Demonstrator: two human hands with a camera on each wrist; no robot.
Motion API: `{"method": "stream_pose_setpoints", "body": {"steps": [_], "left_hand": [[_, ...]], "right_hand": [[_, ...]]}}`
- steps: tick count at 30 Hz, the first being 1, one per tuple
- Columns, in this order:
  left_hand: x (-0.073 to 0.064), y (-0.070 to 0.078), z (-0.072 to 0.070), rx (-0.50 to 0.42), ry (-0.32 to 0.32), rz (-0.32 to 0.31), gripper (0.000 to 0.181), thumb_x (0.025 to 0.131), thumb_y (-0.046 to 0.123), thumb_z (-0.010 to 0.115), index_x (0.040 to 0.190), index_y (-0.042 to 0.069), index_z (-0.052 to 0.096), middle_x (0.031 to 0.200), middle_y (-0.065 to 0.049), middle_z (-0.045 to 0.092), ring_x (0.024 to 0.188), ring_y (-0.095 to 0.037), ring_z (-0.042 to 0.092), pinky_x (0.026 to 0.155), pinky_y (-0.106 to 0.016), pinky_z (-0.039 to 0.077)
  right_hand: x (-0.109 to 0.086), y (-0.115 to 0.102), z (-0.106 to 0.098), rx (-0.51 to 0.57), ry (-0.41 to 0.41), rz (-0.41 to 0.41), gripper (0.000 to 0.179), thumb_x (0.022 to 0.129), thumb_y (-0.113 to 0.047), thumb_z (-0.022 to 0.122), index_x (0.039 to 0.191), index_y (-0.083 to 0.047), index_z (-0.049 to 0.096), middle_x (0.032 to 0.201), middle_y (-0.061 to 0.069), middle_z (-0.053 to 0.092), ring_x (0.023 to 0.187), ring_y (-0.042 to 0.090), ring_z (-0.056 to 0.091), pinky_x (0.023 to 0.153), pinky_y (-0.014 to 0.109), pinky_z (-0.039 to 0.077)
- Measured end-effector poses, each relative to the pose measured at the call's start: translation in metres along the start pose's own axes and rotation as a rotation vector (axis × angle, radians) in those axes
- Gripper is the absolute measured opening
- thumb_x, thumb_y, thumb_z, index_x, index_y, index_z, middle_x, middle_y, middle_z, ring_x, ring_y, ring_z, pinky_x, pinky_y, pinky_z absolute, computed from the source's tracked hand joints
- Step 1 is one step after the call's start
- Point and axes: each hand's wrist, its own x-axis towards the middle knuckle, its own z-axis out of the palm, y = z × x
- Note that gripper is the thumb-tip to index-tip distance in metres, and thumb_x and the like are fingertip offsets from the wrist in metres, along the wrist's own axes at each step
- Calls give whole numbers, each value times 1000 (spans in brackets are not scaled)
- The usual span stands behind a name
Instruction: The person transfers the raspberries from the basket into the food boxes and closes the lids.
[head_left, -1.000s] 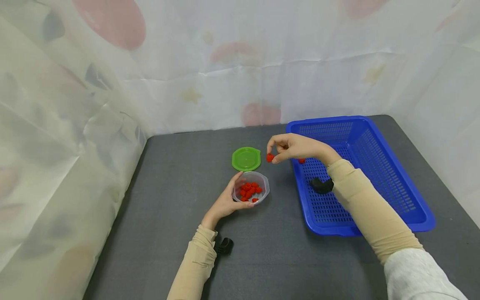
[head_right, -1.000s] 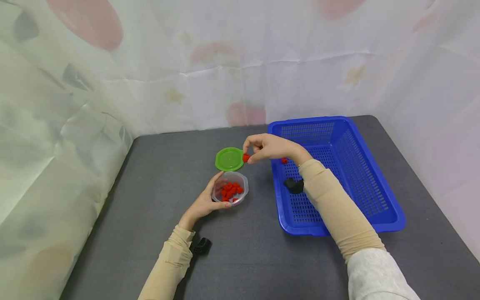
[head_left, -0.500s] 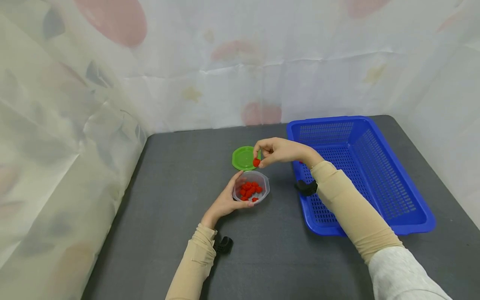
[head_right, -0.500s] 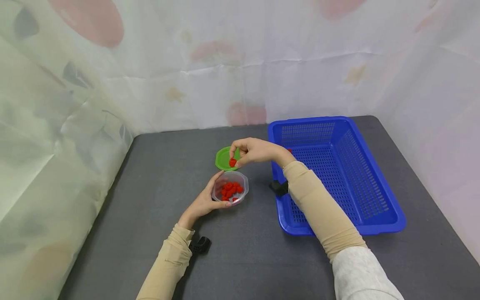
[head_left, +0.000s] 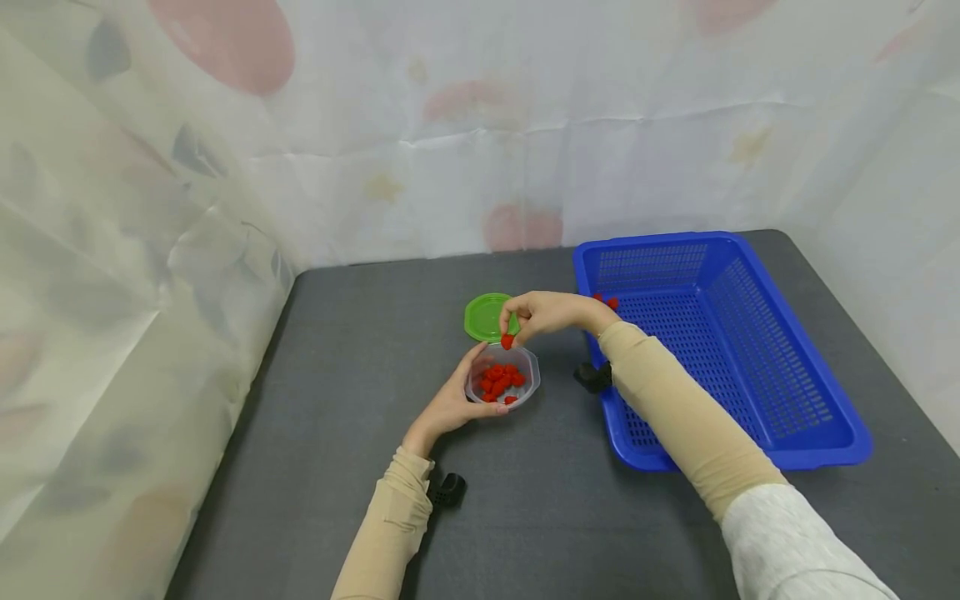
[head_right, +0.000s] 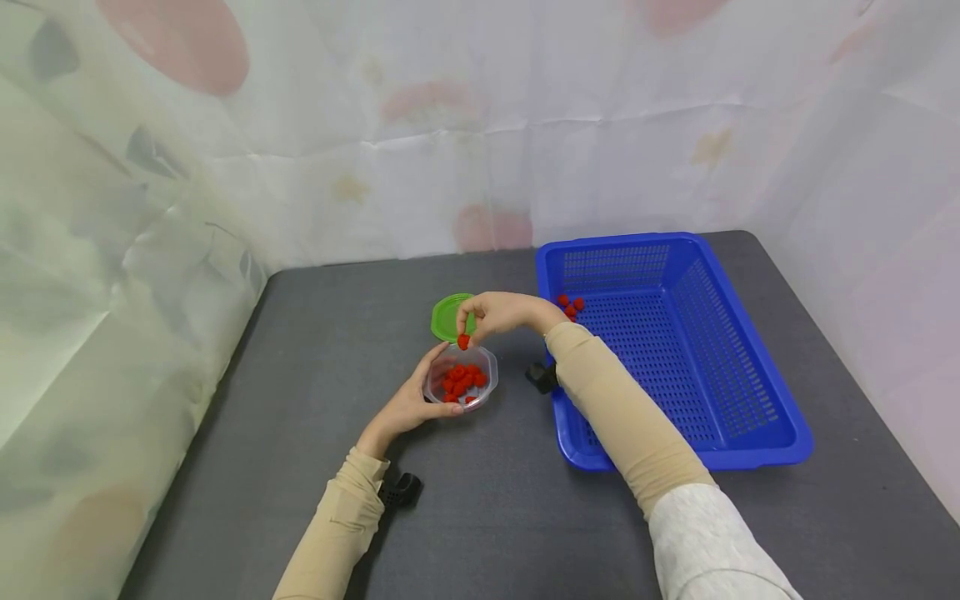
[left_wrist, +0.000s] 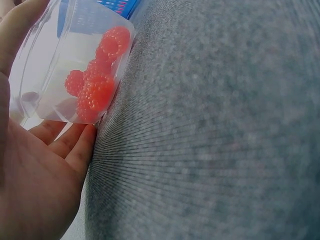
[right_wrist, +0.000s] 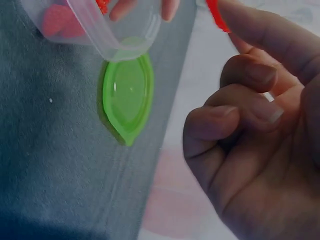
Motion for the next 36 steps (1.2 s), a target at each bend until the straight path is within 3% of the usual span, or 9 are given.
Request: {"method": "stream_pose_setpoints", "body": {"steps": [16, 25, 34, 36], "left_hand": [[0, 0, 0, 6, -7, 1, 103, 72, 24, 81, 149, 30, 14, 146, -1, 37, 136, -20, 36, 110, -47, 30], [0, 3, 0, 15, -19, -9, 100, 74, 29, 79, 149, 31, 12, 147, 0, 36, 137, -20, 34, 110, -50, 28], [-2, 2, 1, 3, -11, -28, 96, 77, 30, 76, 149, 31, 13, 149, 2, 33, 138, -20, 31, 112, -52, 25], [-5, 12, 0, 6, -21, -51, 95, 79, 27, 74, 150, 30, 11, 151, 0, 29, 140, -21, 28, 113, -52, 23]], "right_hand": [[17, 12, 14, -99, -122, 101, 18, 80, -9, 64, 97, -14, 59, 58, -4, 43, 51, 7, 35, 53, 23, 31], [22, 8, 24, -324, -93, 203, 23, 80, -9, 66, 102, -12, 59, 93, 5, 52, 77, 15, 43, 64, 25, 37], [20, 6, 25, -290, -88, 210, 24, 82, -8, 66, 104, -13, 59, 88, 5, 51, 72, 15, 43, 61, 24, 37], [20, 6, 26, -280, -87, 212, 23, 83, -9, 65, 105, -12, 59, 88, 5, 51, 71, 14, 43, 61, 24, 37]]}}
